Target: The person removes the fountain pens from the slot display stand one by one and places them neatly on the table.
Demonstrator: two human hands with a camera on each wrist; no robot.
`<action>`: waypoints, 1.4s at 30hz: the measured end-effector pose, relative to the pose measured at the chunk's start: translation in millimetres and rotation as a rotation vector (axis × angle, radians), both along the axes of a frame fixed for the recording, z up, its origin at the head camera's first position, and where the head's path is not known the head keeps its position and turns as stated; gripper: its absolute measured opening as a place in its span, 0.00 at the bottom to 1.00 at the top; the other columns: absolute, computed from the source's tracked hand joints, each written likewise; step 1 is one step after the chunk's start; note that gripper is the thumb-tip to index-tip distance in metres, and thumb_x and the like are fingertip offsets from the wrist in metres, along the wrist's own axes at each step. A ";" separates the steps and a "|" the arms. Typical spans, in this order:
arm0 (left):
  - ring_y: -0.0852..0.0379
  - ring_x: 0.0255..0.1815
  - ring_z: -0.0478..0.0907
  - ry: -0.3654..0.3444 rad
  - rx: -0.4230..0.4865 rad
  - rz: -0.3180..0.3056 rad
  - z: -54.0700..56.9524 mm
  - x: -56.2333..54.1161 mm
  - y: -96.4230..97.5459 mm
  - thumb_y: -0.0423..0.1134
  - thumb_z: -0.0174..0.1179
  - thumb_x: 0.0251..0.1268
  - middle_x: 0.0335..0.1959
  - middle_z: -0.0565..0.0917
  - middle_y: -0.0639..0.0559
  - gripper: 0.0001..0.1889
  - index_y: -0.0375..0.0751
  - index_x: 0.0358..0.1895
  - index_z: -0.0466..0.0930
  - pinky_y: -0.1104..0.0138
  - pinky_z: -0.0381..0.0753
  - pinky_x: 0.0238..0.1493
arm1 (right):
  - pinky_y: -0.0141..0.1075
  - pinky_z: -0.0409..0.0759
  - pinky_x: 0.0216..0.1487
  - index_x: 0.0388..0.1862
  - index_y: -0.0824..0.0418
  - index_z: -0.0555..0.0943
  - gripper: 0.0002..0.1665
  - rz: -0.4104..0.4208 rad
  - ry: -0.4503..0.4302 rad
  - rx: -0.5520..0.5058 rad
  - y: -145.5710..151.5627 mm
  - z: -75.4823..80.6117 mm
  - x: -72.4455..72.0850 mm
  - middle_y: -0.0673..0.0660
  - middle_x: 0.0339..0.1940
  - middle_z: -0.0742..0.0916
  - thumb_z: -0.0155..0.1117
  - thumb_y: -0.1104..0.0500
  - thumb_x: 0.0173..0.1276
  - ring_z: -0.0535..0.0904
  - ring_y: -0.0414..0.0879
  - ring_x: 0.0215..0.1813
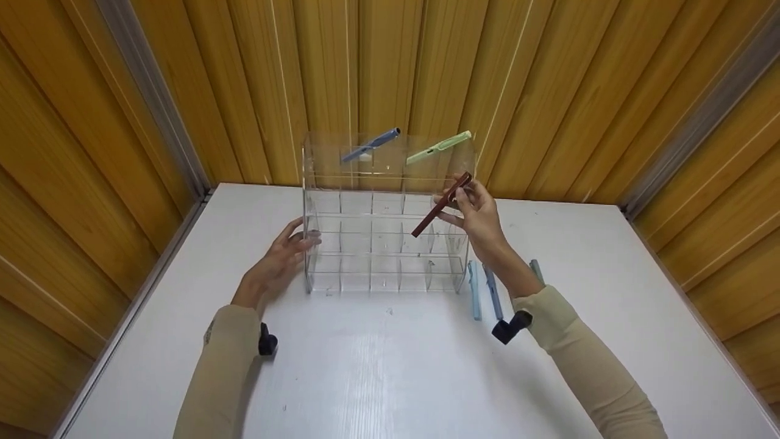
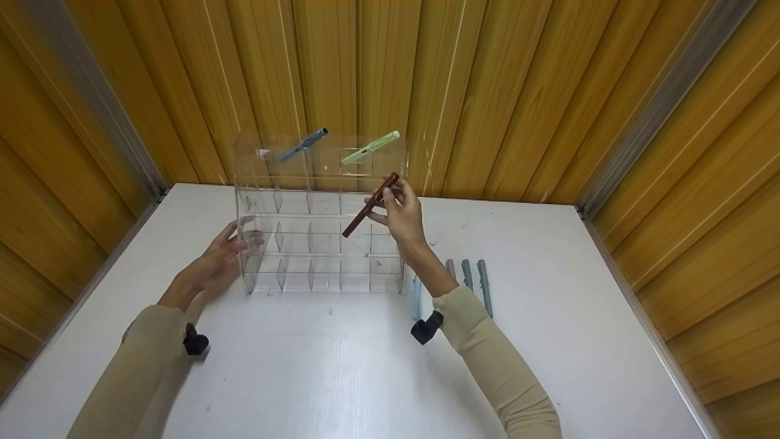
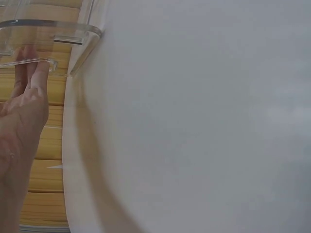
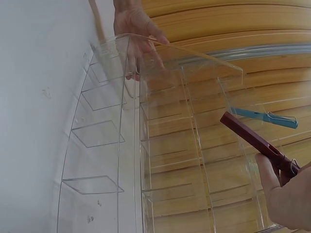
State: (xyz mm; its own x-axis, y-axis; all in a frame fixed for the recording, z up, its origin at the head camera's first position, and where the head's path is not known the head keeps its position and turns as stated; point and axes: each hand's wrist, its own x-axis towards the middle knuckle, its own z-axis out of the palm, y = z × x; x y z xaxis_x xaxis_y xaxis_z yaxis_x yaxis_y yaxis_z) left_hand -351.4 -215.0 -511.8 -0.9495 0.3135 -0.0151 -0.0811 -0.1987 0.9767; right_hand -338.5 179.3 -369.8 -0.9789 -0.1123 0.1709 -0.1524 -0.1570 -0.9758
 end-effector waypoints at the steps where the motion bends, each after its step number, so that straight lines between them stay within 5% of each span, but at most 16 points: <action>1: 0.42 0.82 0.58 0.002 -0.008 0.008 0.2 0.0 -0.2 0.37 0.52 0.79 0.78 0.61 0.38 0.36 0.54 0.82 0.46 0.43 0.42 0.84 | 0.48 0.84 0.60 0.76 0.61 0.63 0.25 0.000 -0.004 0.002 1.1 -0.9 0.4 0.61 0.58 0.78 0.45 0.60 0.84 0.81 0.61 0.65; 16: 0.41 0.82 0.57 0.009 -0.010 -0.002 0.5 3.2 -5.1 0.39 0.53 0.78 0.77 0.64 0.41 0.37 0.54 0.83 0.45 0.41 0.45 0.83 | 0.41 0.86 0.58 0.73 0.61 0.63 0.23 -0.029 -0.076 0.067 21.1 -13.1 5.8 0.55 0.55 0.78 0.48 0.62 0.83 0.85 0.43 0.54; 26: 0.43 0.82 0.56 -0.002 0.000 -0.007 1.7 5.8 -6.5 0.40 0.52 0.79 0.79 0.61 0.39 0.34 0.58 0.81 0.48 0.42 0.43 0.83 | 0.39 0.86 0.58 0.79 0.63 0.57 0.31 -0.036 -0.102 0.109 36.9 -23.0 10.7 0.59 0.58 0.77 0.50 0.63 0.82 0.84 0.47 0.57; 42: 0.44 0.83 0.55 -0.017 0.036 0.004 0.8 5.8 -3.7 0.38 0.52 0.78 0.77 0.64 0.42 0.36 0.55 0.83 0.45 0.46 0.43 0.85 | 0.38 0.87 0.56 0.76 0.57 0.63 0.29 -0.078 -0.096 0.150 73.7 -37.3 16.5 0.54 0.53 0.78 0.54 0.63 0.80 0.86 0.41 0.51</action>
